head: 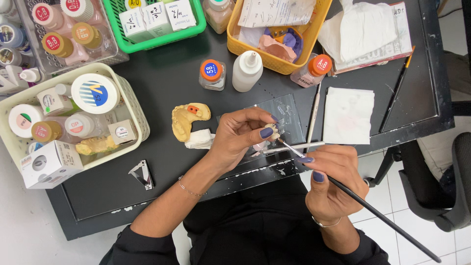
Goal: The person holds a small dental prosthesis in one hand and uses a fine brush to apply and shape ceramic material on it over a glass slab. They occasionally wipe the brush on a tissue and continue building up the material on the prosthesis.
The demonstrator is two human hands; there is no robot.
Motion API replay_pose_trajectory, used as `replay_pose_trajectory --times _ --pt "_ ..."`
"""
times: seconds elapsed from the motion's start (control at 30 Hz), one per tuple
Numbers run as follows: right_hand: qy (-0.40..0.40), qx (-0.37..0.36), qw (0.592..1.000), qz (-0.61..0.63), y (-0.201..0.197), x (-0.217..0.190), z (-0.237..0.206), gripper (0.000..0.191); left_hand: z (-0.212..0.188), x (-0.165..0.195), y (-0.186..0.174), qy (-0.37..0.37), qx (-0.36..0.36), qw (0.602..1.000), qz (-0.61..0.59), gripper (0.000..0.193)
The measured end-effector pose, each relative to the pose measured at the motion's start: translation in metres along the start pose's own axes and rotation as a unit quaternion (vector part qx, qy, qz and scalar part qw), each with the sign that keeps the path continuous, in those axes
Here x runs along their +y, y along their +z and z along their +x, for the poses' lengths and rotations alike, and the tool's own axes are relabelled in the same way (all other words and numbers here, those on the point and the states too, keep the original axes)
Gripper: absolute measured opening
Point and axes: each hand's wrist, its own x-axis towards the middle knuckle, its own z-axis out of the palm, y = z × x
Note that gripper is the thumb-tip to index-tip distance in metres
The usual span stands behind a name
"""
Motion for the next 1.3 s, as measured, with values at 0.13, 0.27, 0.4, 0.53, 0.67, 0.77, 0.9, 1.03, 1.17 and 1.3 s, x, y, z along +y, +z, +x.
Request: replay_pose_trajectory --times 0.13,0.27,0.4,0.53,0.67,0.77,0.9,1.03,1.17,1.3 --pt "0.002 -0.025 1.000 -0.012 -0.001 0.000 0.000 0.019 0.000 0.000 0.000 0.002 -0.004 1.000 -0.003 0.020" --pt "0.001 -0.013 1.000 -0.005 -0.002 0.000 -0.001 0.018 -0.001 0.001 0.000 0.000 -0.001 1.000 -0.003 0.020" --pt "-0.003 -0.008 1.000 -0.010 -0.002 0.000 -0.001 0.019 -0.001 0.000 0.001 0.002 -0.005 1.000 0.000 0.020" --pt "-0.002 -0.014 1.000 -0.015 -0.002 -0.001 -0.002 0.020 0.000 0.000 0.001 -0.004 0.001 1.000 -0.003 0.019" --pt "0.001 0.007 1.000 -0.012 -0.002 -0.003 -0.002 0.022 0.000 -0.001 0.000 -0.013 -0.005 0.999 -0.029 0.019" --pt "0.021 0.006 1.000 0.003 -0.001 -0.005 -0.004 0.025 0.000 -0.003 0.000 -0.015 -0.005 0.999 -0.044 0.020" --pt "0.034 0.032 0.991 0.125 0.008 -0.006 -0.008 0.025 -0.001 -0.007 0.000 -0.030 0.003 0.996 -0.087 0.018" --pt "0.073 0.026 0.982 0.173 0.011 -0.005 -0.009 0.024 -0.001 -0.008 -0.001 -0.041 0.007 0.995 -0.086 0.017" --pt "0.031 0.025 0.997 0.073 0.009 -0.003 -0.008 0.027 -0.001 -0.009 -0.001 -0.047 0.004 0.995 -0.086 0.017" --pt "-0.001 0.017 1.000 0.000 0.008 -0.003 -0.006 0.028 -0.001 -0.009 -0.001 -0.040 -0.002 0.996 -0.080 0.017"
